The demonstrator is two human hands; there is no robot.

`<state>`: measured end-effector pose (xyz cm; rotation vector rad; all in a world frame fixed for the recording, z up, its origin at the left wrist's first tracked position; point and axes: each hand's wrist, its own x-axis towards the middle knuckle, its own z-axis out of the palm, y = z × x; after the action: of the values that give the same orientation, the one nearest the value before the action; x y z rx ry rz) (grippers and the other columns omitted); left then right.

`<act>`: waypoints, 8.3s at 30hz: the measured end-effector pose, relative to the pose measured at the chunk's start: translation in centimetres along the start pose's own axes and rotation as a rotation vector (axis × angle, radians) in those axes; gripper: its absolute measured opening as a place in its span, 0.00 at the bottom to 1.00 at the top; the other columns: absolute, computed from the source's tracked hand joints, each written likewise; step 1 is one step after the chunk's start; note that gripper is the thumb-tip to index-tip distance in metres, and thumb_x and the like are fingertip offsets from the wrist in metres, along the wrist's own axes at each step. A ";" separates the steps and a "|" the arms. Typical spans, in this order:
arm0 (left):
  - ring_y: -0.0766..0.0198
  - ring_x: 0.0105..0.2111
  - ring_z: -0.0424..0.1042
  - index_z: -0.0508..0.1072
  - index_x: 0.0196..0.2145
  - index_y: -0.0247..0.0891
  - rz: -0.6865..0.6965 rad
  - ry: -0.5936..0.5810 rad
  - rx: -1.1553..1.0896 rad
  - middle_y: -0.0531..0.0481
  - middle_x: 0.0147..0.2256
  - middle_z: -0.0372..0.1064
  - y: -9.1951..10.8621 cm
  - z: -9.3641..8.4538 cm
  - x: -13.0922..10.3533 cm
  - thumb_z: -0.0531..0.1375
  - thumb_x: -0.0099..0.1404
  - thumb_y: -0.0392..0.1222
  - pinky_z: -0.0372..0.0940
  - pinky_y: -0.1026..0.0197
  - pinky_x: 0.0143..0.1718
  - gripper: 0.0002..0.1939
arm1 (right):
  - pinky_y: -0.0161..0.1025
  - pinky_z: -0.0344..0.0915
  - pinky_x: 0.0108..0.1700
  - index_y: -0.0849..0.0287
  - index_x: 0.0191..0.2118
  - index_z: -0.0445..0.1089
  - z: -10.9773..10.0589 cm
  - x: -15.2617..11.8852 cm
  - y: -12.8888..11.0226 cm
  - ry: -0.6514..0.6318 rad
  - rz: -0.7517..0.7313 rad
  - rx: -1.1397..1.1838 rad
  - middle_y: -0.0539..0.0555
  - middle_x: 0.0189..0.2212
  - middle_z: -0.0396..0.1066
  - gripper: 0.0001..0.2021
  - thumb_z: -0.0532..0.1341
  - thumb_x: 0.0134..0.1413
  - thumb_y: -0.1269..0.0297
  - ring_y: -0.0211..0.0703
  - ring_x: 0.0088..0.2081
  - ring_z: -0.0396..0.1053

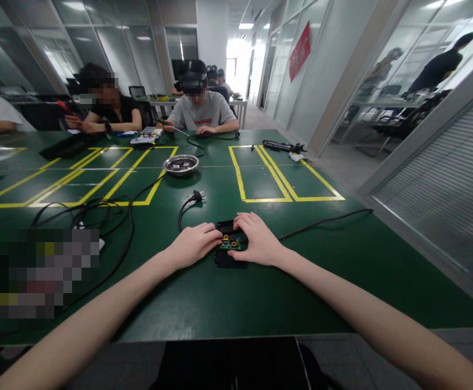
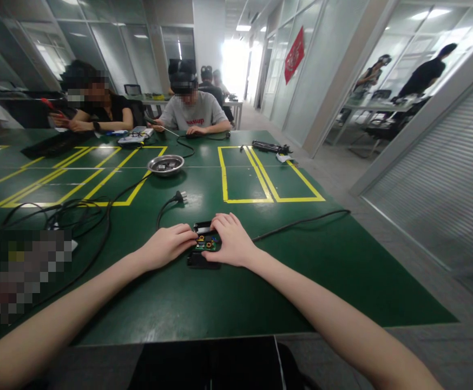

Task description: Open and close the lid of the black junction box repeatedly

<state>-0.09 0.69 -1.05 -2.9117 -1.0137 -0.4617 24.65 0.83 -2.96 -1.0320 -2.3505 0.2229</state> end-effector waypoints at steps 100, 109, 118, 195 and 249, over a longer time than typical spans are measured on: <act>0.69 0.18 0.59 0.63 0.20 0.38 -0.098 0.027 -0.179 0.56 0.18 0.59 0.1 -1.1 -0.8 0.53 0.70 0.40 0.50 0.65 0.24 0.20 | 0.37 0.60 0.33 0.58 0.31 0.73 -3.4 -2.6 0.8 -0.096 -0.109 -0.068 0.54 0.28 0.76 0.14 0.57 0.69 0.66 0.42 0.30 0.72; 0.68 0.21 0.63 0.68 0.24 0.38 -0.184 -0.033 -0.238 0.56 0.21 0.65 0.5 -1.2 -0.5 0.54 0.68 0.39 0.53 0.67 0.26 0.14 | 0.36 0.56 0.31 0.57 0.26 0.69 -2.8 -2.4 0.7 -0.091 0.000 -0.024 0.51 0.23 0.70 0.15 0.58 0.67 0.66 0.39 0.25 0.66; 0.69 0.22 0.67 0.77 0.39 0.39 -0.198 0.008 -0.254 0.57 0.25 0.70 0.1 -0.7 -0.6 0.57 0.71 0.42 0.56 0.68 0.27 0.09 | 0.33 0.54 0.29 0.57 0.38 0.73 -3.1 -2.2 0.5 -0.049 0.117 0.017 0.46 0.24 0.68 0.02 0.63 0.60 0.67 0.36 0.24 0.64; 0.56 0.45 0.77 0.71 0.40 0.38 -0.120 0.182 -0.453 0.43 0.48 0.75 -0.1 -0.5 -0.8 0.72 0.59 0.48 0.73 0.53 0.48 0.18 | 0.43 0.79 0.45 0.57 0.47 0.78 -1.7 -1.5 1.2 0.144 0.254 0.724 0.56 0.45 0.80 0.12 0.65 0.58 0.66 0.45 0.45 0.78; 0.57 0.38 0.77 0.79 0.46 0.37 -0.248 -0.079 -0.611 0.48 0.40 0.80 3.2 -1.2 1.2 0.55 0.76 0.53 0.70 0.58 0.41 0.19 | 0.52 0.75 0.51 0.54 0.53 0.76 -3.0 -2.2 0.2 0.119 -0.534 -0.184 0.58 0.49 0.80 0.14 0.54 0.72 0.68 0.51 0.52 0.75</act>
<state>2.46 -1.26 0.67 -3.3503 -1.4827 -0.7976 27.62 -0.85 -1.52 -0.4448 -2.4676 -0.2536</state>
